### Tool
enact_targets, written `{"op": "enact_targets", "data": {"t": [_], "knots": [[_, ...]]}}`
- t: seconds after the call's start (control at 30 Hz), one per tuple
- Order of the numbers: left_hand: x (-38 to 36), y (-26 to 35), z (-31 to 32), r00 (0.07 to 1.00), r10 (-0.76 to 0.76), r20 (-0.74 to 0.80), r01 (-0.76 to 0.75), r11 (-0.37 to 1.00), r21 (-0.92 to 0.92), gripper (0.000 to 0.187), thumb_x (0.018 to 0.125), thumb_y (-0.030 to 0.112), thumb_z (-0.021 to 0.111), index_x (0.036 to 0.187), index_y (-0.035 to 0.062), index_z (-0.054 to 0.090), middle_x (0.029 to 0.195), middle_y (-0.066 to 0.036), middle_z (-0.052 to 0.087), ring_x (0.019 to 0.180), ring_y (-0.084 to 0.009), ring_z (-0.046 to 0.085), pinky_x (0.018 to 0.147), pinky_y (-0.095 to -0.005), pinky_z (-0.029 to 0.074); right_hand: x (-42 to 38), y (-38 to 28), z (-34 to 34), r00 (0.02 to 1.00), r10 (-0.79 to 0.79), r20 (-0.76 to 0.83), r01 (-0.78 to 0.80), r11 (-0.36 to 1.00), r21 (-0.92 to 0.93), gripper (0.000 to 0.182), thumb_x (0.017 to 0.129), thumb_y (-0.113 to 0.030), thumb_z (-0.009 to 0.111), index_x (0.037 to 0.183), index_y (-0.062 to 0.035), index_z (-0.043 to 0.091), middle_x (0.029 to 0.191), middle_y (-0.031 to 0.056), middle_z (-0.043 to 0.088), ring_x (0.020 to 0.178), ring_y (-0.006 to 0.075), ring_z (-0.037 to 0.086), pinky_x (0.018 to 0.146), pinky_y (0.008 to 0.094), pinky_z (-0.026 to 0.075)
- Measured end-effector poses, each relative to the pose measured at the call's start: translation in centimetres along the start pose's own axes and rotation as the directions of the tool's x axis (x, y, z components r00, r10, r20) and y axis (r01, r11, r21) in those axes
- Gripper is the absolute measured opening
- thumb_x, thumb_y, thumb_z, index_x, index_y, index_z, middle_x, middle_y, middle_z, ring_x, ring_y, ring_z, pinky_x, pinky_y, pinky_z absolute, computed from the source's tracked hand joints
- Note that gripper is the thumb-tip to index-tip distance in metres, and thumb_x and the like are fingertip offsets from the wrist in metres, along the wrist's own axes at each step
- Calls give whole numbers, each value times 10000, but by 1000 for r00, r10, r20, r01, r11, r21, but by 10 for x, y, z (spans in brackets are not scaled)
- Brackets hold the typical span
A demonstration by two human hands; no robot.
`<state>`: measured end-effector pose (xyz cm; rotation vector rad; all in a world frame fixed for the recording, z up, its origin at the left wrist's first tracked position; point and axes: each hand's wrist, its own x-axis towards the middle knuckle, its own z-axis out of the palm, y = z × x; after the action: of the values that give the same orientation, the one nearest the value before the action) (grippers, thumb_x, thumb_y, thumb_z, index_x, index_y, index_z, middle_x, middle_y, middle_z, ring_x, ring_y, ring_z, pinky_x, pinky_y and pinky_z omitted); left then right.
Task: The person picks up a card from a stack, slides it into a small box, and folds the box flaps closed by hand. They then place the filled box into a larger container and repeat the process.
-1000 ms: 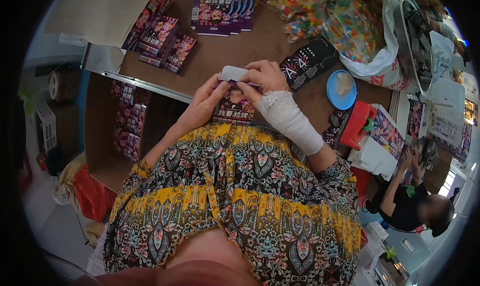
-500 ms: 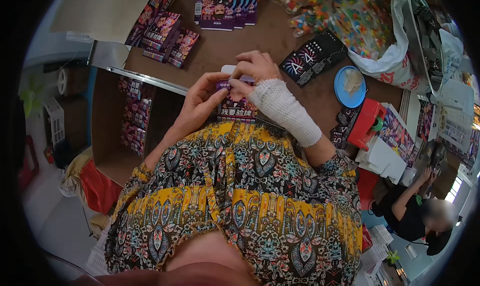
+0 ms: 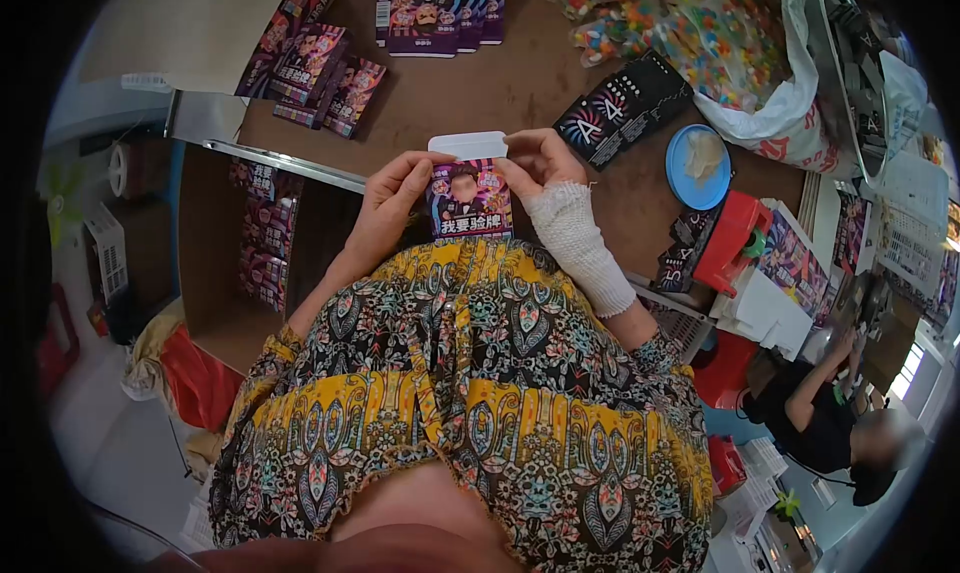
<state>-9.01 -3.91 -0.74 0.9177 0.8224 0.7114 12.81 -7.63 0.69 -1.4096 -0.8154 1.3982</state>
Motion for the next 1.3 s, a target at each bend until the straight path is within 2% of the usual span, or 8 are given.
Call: {"op": "enact_targets", "data": {"t": [0.23,0.4,0.53,0.6,0.73,0.8,1.0,1.3], "knots": [[-5,1,3,998,24,-59,-24,1000,1,282,1074,220,550,1182,-2,688,1061,6,676,979,-35,591,853,-201,490,-11,1,8,997,-58,-45,62,995,81,309,960,-27,681,1234,24,547,1103,98,669,964,122,669,858,255,546],[0,-4,4,971,236,-46,-210,925,318,212,1051,146,576,1142,-12,685,1116,-25,628,997,-66,589,870,-215,480,-3,10,-14,986,-98,133,122,974,-188,233,950,-11,676,1172,-8,605,1122,75,653,976,127,659,848,262,544],[-3,-4,14,970,147,-192,-145,989,27,160,1035,124,594,1080,-14,660,1145,-36,615,996,-70,590,855,-218,475,-14,2,-3,997,-82,15,83,980,-179,163,969,-30,661,1126,12,643,1130,43,638,987,105,633,879,249,522],[-6,3,14,979,86,-183,-82,996,34,155,1019,142,630,1041,-12,628,1061,-28,631,956,-59,596,819,-220,480,-11,8,-11,933,-315,176,360,846,-394,123,970,-38,663,1078,22,659,1094,30,647,967,90,623,843,235,510],[0,14,2,999,26,-40,-18,979,204,161,1010,148,644,1053,-6,624,978,-8,643,897,-47,601,778,-219,491,-7,0,-19,936,-297,191,347,868,-356,106,935,-52,700,1020,8,680,998,26,667,896,102,632,790,253,521],[6,27,3,999,-34,18,29,965,261,136,1023,129,623,1095,13,622,1006,-5,658,933,-40,603,829,-213,502,-6,-6,-15,994,-62,92,85,957,-278,127,944,-71,702,1042,7,680,949,19,684,881,85,637,783,230,516],[22,34,9,995,-94,41,81,964,252,144,1007,148,654,1058,17,628,952,15,642,869,-25,591,762,-203,495,-6,-22,-11,992,118,54,-113,990,-83,150,970,-89,686,1068,23,665,950,27,703,863,55,642,781,198,511],[13,17,11,1000,-4,9,2,962,273,148,987,141,673,956,-2,651,843,19,629,800,-33,569,696,-226,475,-17,3,-26,987,-89,133,130,933,-337,97,994,-76,639,1062,-27,687,993,14,682,876,49,623,768,204,501]]}}
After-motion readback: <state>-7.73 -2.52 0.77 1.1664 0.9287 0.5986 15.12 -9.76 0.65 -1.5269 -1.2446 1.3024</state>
